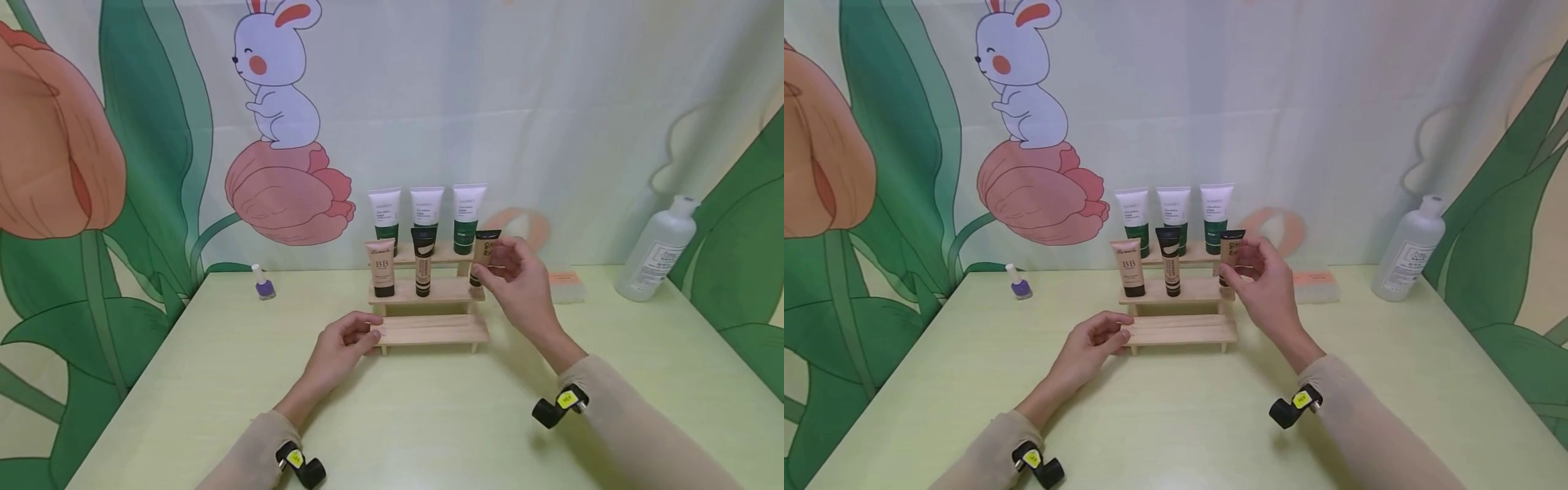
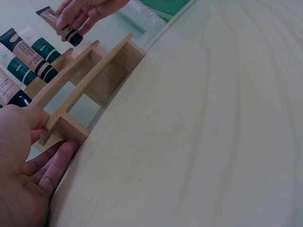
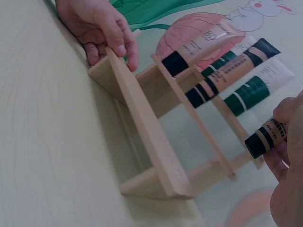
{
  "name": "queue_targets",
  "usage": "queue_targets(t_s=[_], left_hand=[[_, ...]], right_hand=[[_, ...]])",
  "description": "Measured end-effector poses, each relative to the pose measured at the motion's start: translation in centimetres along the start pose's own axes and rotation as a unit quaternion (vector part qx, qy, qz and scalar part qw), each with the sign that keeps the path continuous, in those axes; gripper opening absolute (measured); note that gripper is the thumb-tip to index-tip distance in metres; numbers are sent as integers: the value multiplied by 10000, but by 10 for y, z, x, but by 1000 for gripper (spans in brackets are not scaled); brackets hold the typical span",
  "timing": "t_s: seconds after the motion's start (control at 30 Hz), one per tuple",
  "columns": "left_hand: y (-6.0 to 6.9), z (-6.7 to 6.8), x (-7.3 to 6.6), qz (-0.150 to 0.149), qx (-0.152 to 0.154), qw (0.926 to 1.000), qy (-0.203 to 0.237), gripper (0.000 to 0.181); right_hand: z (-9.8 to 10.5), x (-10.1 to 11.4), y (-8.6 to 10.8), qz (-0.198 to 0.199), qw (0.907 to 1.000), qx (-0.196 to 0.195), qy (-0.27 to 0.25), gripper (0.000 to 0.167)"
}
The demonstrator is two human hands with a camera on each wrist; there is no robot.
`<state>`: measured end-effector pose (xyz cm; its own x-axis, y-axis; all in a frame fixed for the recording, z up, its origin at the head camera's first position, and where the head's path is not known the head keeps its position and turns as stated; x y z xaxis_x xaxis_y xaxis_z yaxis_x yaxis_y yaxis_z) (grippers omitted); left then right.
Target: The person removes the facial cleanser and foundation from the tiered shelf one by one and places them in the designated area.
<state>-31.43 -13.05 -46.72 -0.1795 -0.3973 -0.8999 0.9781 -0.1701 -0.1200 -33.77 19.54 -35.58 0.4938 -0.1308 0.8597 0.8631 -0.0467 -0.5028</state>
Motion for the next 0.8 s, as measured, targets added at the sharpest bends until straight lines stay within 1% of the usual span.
queue_targets(t_s=[0.13, 0.27, 0.53, 0.63, 0.8], left_hand=[[0, 0, 0, 33, -1, 10000, -43, 20], [0, 0, 0, 28, -10, 10000, -56, 20], [1, 1, -1, 61, -34, 10000, -34, 20], [0, 1, 0, 43, -39, 10000, -10, 20], [-1, -1, -1, 11, -27, 10000, 25, 20]], right_hand=[[26, 9, -1, 146, 9993, -246, 239, 43], [59, 18, -3, 266, 9966, -556, 538, 44], [124, 24, -3, 145, 9893, -1172, 856, 45], [144, 28, -1, 185, 9857, -1366, 969, 46], [178, 27, 5, 247, 9791, -1679, 1124, 47]])
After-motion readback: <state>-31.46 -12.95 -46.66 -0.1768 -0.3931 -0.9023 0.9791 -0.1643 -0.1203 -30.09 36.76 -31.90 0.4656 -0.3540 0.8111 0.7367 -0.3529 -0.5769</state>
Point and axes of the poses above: each hand's wrist, its own y-axis away from the middle knuckle, its own z-axis out of the back of the hand, x = y × z, the point moved 7 cm from there along -y, towards the middle knuckle, and after that the axes turned 8 degrees about -y, right-handed, at the moved point
